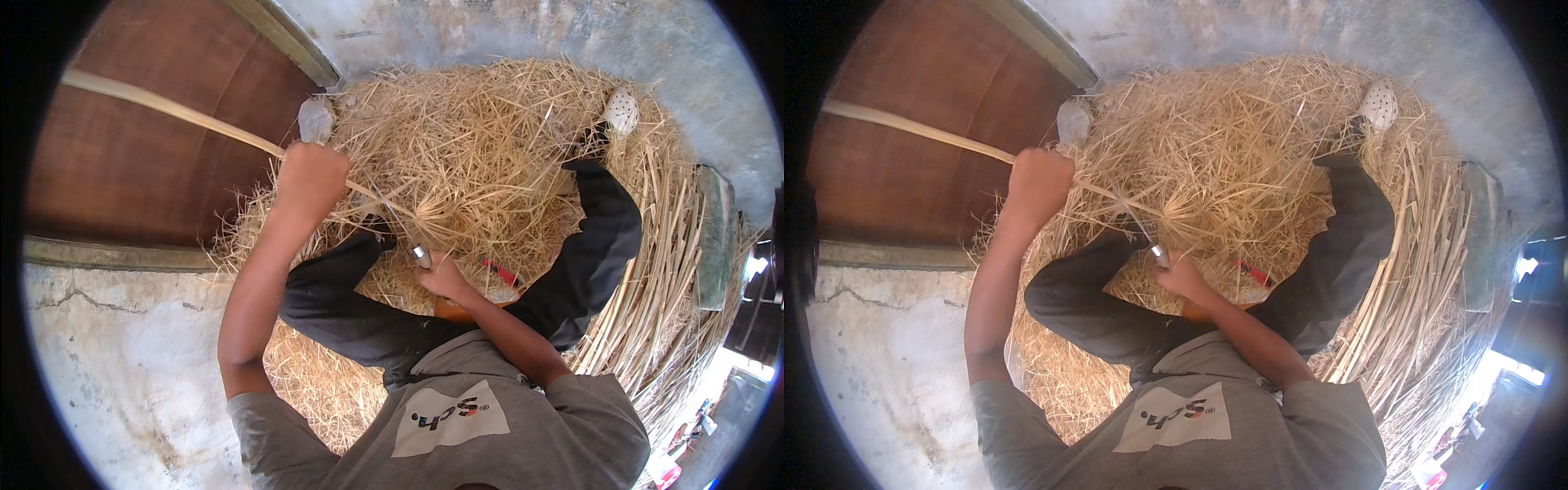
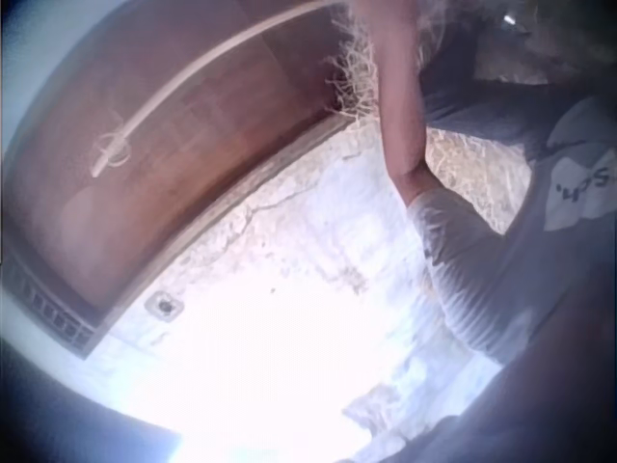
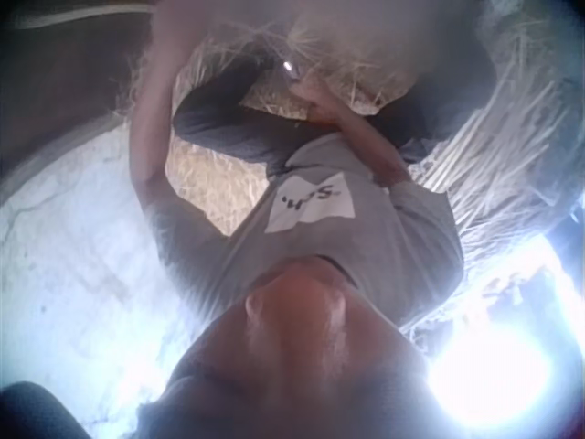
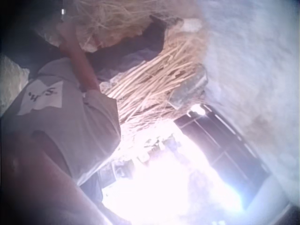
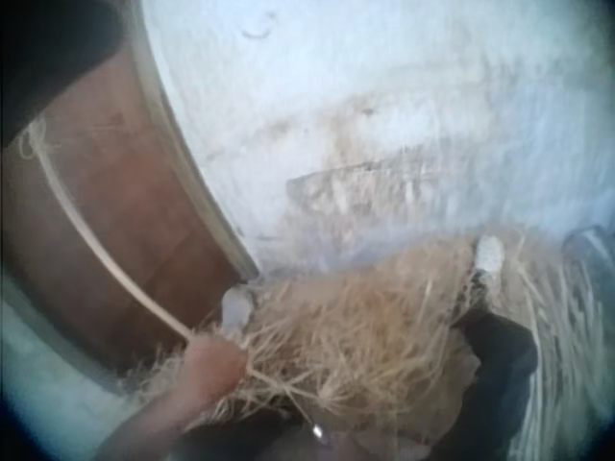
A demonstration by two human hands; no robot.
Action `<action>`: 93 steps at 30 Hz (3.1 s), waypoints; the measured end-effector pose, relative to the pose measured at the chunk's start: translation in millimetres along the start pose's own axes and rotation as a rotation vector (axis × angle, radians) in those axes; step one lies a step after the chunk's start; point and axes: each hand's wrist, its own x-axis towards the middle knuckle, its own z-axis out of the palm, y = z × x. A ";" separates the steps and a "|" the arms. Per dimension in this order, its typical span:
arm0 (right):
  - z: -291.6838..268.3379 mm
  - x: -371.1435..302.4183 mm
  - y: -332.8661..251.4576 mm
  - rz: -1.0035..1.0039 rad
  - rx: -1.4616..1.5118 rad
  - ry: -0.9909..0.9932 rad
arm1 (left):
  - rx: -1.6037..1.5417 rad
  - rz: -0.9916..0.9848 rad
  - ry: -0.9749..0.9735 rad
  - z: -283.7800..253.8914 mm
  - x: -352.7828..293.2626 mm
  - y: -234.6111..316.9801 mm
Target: The person sits on a pile of straw and uses a knife to split long bamboo strips into thinner pieces. They hold the bamboo with one hand and use the knife to carefully shave and separate the material, creating thin slivers.
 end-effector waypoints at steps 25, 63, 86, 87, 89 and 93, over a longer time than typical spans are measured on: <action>2.2 0.4 36.0 0.119 -0.104 -0.009 | -0.027 -0.014 0.072 4.8 -5.6 -2.6; 13.6 12.3 69.6 0.225 0.020 0.058 | 0.102 0.136 0.119 3.8 12.5 -4.6; 35.9 7.1 36.2 -0.018 0.104 0.081 | 0.056 0.053 0.136 21.9 -27.9 -15.4; 41.6 5.0 85.7 0.024 0.157 0.189 | 0.054 0.057 0.140 22.8 -20.4 -13.9; 19.9 -0.1 154.1 0.368 -0.220 -0.091 | 0.069 0.029 0.106 27.7 -26.5 -19.6; 32.8 3.3 202.3 0.468 -0.154 0.039 | 0.037 0.033 0.100 26.5 -32.9 -26.6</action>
